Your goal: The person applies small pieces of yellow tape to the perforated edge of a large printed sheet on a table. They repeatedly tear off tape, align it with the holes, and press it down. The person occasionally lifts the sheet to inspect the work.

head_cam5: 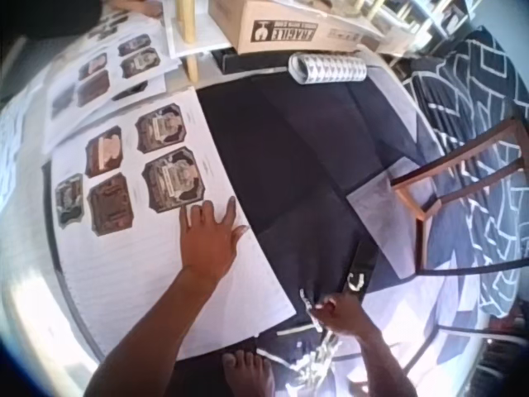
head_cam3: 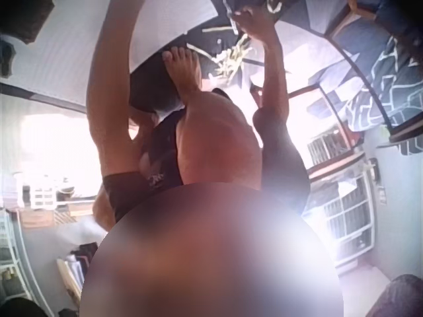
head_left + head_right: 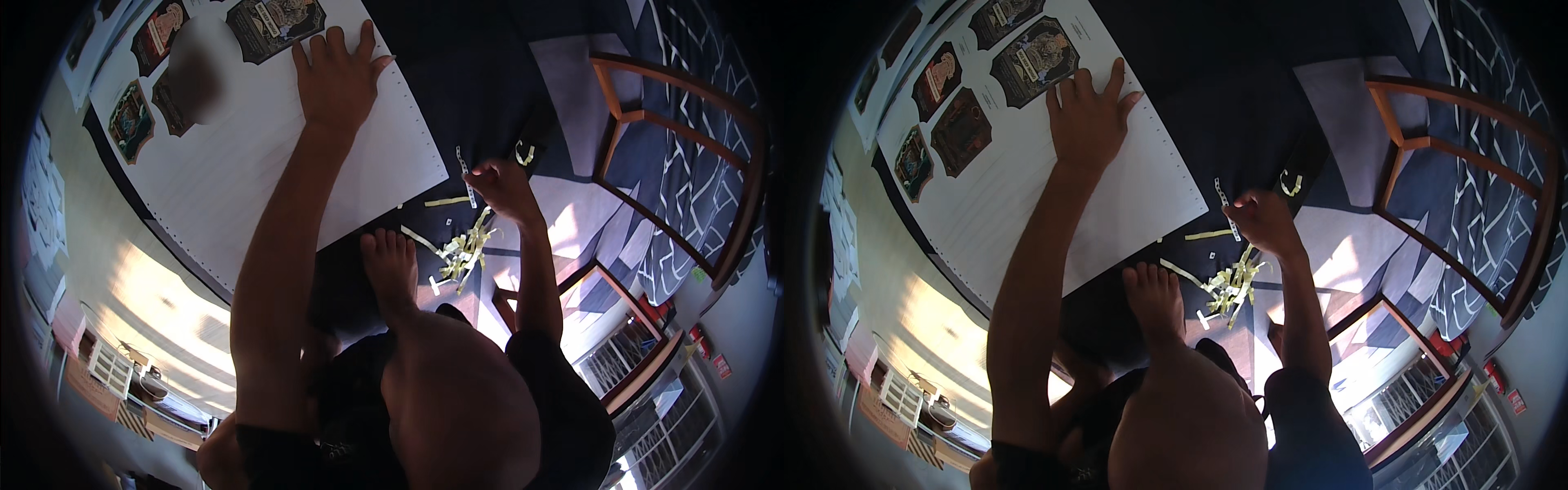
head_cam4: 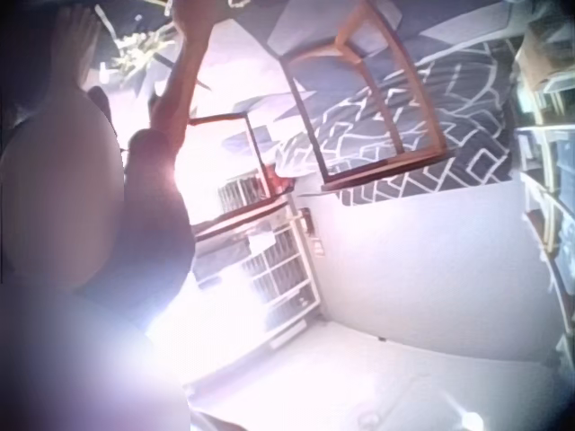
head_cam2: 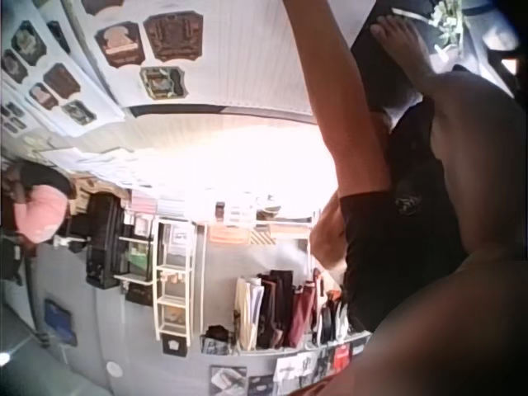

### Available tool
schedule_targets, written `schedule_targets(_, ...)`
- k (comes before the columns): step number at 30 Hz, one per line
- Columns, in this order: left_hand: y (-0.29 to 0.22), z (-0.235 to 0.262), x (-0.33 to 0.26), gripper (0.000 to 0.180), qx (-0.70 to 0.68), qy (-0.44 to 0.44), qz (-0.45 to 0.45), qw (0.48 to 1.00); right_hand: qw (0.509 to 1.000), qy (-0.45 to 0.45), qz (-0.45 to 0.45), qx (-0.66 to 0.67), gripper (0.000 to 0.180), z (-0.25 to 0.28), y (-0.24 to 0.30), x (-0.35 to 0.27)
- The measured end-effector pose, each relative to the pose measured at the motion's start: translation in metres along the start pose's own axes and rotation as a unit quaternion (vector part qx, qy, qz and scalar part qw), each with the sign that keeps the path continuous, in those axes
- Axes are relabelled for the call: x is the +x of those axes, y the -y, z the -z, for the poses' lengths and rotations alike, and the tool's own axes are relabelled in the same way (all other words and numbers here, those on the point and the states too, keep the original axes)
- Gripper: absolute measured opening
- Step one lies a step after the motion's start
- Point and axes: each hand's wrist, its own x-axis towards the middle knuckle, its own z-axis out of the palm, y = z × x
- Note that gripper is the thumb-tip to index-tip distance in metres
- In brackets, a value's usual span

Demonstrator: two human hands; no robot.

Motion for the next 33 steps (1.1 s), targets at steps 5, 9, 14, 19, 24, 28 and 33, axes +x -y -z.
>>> schedule_targets(5,0.007,-0.005,-0.005,0.058,-0.04,-0.01,-0.016,0.999,1.0,-0.01,0.012,0.014,0.025,-0.013,-0.012,0.0)
schedule_targets(9,0.019,-0.007,-0.008,0.069,-0.144,-0.039,-0.013,0.989,0.994,-0.026,0.059,0.086,0.024,-0.008,-0.018,-0.011)
schedule_targets(14,0.026,0.021,-0.025,0.066,-0.284,-0.036,-0.033,0.958,0.982,-0.038,0.06,0.176,0.019,-0.017,-0.015,-0.023)
schedule_targets(19,-0.008,0.072,-0.088,0.032,-0.64,0.074,0.118,0.755,0.919,0.008,0.113,0.377,0.012,-0.047,0.035,-0.045)
schedule_targets(24,-0.015,0.102,-0.117,0.024,-0.779,0.214,0.232,0.541,0.926,0.01,0.178,0.334,0.01,-0.064,0.077,-0.05)
schedule_targets(28,-0.006,0.103,-0.123,0.019,-0.793,0.17,0.27,0.519,0.94,0.04,0.199,0.276,0.011,-0.063,0.091,-0.046)
schedule_targets(33,0.003,0.105,-0.126,0.016,-0.809,0.166,0.245,0.507,0.936,0.013,0.212,0.281,0.013,-0.055,0.098,-0.035)
